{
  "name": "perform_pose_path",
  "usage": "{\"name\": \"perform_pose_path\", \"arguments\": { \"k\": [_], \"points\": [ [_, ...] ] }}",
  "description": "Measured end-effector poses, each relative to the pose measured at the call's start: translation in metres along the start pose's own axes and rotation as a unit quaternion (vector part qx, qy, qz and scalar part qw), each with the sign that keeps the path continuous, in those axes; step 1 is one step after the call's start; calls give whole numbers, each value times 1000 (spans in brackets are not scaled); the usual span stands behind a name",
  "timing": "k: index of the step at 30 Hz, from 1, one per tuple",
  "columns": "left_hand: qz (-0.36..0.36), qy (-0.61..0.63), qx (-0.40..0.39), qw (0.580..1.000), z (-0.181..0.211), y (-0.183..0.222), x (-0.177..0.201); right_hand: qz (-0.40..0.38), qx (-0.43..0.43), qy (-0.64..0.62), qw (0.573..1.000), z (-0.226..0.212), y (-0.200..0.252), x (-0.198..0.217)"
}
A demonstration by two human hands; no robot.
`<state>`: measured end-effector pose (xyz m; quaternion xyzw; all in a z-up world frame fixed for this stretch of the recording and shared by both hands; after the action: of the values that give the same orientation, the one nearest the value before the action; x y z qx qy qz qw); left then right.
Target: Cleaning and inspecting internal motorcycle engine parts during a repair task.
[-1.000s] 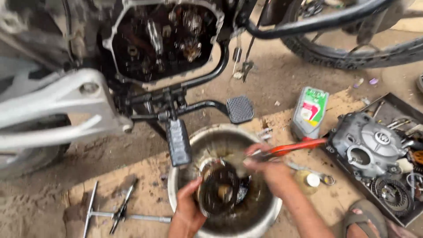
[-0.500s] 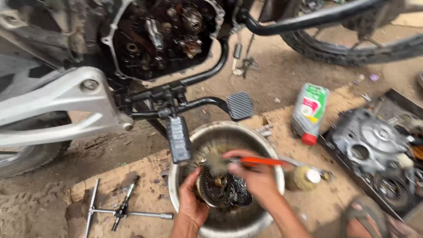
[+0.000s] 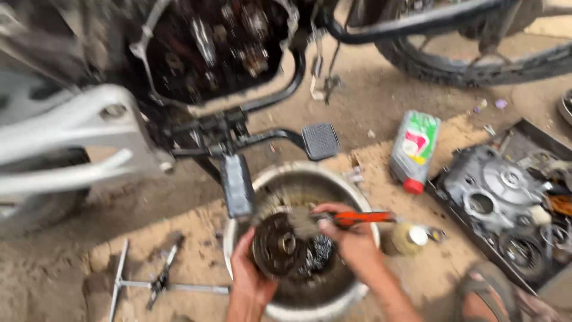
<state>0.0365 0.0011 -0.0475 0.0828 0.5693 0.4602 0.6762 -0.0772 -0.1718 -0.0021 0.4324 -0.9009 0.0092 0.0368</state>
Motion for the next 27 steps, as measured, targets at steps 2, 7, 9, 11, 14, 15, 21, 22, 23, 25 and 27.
{"name": "perform_pose_path", "arguments": {
  "k": [2, 7, 9, 11, 14, 15, 21, 22, 23, 25, 27],
  "points": [
    [12, -6, -4, 1000, -5, 9, 4, 4, -40, -30, 999, 64, 39, 5],
    [124, -42, -5, 991, 15, 10, -15, 19, -153, -291, 944, 88, 6, -15],
    [-2, -90, -59, 994, 7, -8, -4, 35, -80, -237, 968, 0, -1, -27],
    [-7, -40, -52, 998, -3, 0, -1, 8, -95, -207, 974, -14, 24, -40],
    [-53, 15, -81, 995, 18, -3, -37, -66, -48, -105, 991, 9, 7, -19],
    [-41, 13, -105, 994, 29, 13, -27, -114, -34, -51, 992, 33, 16, -21],
    [94, -66, -35, 993, 20, 8, -16, -19, 61, -7, 998, 11, 5, -8],
    [87, -64, -39, 993, 24, 14, -20, -20, 68, -5, 997, 2, 1, -9],
    [53, -72, -23, 996, 20, 17, -28, -12, 16, -12, 1000, -1, 0, -3],
    [16, -79, -9, 997, 15, 20, -39, -5, -33, -19, 999, -13, -2, 3],
    [61, -105, 9, 993, 14, 23, -34, -10, -58, -59, 996, -28, 2, -2]
  ]
}}
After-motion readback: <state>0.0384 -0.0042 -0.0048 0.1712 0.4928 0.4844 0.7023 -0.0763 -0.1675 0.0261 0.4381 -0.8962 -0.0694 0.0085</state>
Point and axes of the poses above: each hand's wrist, its own y-axis away from the middle knuckle, its own x-axis out of the back of the hand, z = x × y, the point moved 5 cm from there along -y, towards the middle knuckle, and after that the axes turned 3 degrees about -y, right-handed, at the moved point
